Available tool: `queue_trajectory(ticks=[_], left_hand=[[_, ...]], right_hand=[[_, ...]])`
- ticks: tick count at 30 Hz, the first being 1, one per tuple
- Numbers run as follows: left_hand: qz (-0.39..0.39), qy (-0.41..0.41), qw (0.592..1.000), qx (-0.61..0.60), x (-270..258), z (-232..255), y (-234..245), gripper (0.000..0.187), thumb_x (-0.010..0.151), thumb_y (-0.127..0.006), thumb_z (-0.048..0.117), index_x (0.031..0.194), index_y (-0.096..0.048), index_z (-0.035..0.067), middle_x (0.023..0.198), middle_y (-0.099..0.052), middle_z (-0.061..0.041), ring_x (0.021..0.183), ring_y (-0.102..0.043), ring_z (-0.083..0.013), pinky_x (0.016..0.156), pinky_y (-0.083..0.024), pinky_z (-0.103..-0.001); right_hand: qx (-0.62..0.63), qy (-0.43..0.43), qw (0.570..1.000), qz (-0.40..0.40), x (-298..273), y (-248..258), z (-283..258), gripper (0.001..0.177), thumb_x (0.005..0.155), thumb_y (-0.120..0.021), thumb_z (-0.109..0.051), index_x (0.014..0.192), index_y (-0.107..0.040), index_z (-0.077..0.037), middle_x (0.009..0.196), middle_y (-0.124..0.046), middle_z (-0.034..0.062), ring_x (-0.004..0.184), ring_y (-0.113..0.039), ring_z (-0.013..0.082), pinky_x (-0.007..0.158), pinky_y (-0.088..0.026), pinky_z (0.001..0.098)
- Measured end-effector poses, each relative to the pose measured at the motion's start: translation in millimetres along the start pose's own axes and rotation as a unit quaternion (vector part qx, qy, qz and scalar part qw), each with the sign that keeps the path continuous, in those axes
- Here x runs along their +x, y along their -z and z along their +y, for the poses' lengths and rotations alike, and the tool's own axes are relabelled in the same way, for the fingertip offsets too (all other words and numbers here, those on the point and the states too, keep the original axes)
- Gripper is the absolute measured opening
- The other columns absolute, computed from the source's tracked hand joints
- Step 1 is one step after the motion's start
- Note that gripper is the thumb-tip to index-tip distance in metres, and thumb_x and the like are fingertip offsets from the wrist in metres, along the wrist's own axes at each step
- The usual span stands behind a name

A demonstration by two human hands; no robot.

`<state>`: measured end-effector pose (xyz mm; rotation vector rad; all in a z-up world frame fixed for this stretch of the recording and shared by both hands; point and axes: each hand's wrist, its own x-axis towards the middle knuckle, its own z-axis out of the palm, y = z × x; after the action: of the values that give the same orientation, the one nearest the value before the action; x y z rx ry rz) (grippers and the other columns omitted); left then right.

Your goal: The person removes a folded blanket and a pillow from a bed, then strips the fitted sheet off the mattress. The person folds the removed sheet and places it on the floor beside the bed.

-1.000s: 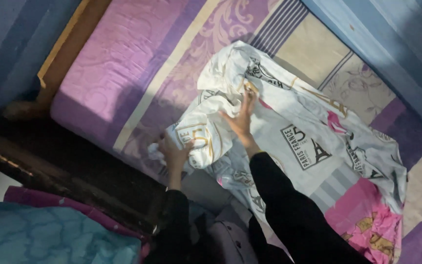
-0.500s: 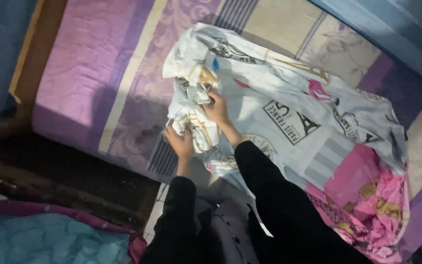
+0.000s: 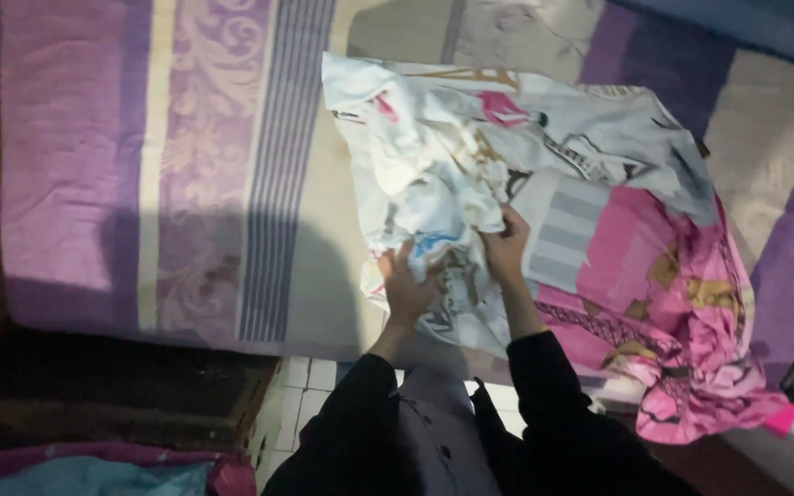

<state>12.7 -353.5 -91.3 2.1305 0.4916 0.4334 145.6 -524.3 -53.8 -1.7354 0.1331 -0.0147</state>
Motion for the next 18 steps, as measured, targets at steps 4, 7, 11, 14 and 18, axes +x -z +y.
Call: queue_trajectory(ticks=[4,7,11,14,18], left_hand=[[-0.047,-0.067,0.996,-0.02,-26.6,52.4,-26.6,0.074,0.077,-0.08,0.051,0.14,-0.061,0.016,0.112,-0.053,-0.019,0.108,-0.056,-0.0455,0.104,-0.042,-0.053],[-0.118,-0.094,0.987,-0.048,-43.3,81.8,-40.1,0.072,0.08,-0.08,0.041,0.142,-0.057,0.014,0.102,-0.052,-0.014,0.098,-0.056,-0.0389,0.098,-0.043,-0.051],[-0.196,-0.073,0.978,0.009,-44.0,112.6,-53.3,0.067,0.078,-0.081,0.028,0.137,-0.058,0.006,0.094,-0.06,-0.016,0.09,-0.061,-0.0395,0.088,-0.046,-0.052],[-0.242,-0.037,0.967,0.069,-61.6,89.6,-81.6,0.059,0.089,-0.066,0.028,0.143,-0.053,0.006,0.106,-0.061,-0.023,0.1,-0.061,-0.0456,0.086,-0.05,-0.056],[-0.262,0.023,0.95,0.17,-78.9,26.2,-133.1,0.053,0.109,-0.041,0.041,0.158,-0.041,0.022,0.14,-0.051,-0.021,0.135,-0.047,-0.0491,0.094,-0.054,-0.058]], right_hand=[[-0.01,-0.013,0.998,0.067,-23.3,83.6,1.0,0.025,0.082,-0.09,-0.014,0.097,-0.072,-0.006,0.09,-0.071,0.0103,0.091,-0.065,0.0199,0.091,-0.053,0.0414],[-0.03,-0.026,0.994,0.098,-36.9,125.8,13.8,0.019,0.085,-0.086,-0.01,0.098,-0.072,-0.007,0.089,-0.071,0.0099,0.091,-0.065,0.0182,0.089,-0.053,0.0405],[-0.094,-0.067,0.987,0.109,-44.1,152.6,33.2,0.021,0.09,-0.078,-0.007,0.109,-0.069,-0.005,0.1,-0.07,0.0164,0.102,-0.065,0.0297,0.094,-0.051,0.0482],[-0.146,-0.073,0.986,0.024,-50.2,167.8,78.2,0.04,0.089,-0.072,-0.009,0.126,-0.059,0.004,0.122,-0.059,0.0319,0.119,-0.055,0.0503,0.104,-0.043,0.061],[-0.272,-0.164,0.933,-0.168,-50.0,137.5,54.1,0.088,0.089,-0.07,-0.048,0.156,-0.037,0.0,0.159,-0.033,0.0331,0.147,-0.03,0.0545,0.12,-0.024,0.0709]])
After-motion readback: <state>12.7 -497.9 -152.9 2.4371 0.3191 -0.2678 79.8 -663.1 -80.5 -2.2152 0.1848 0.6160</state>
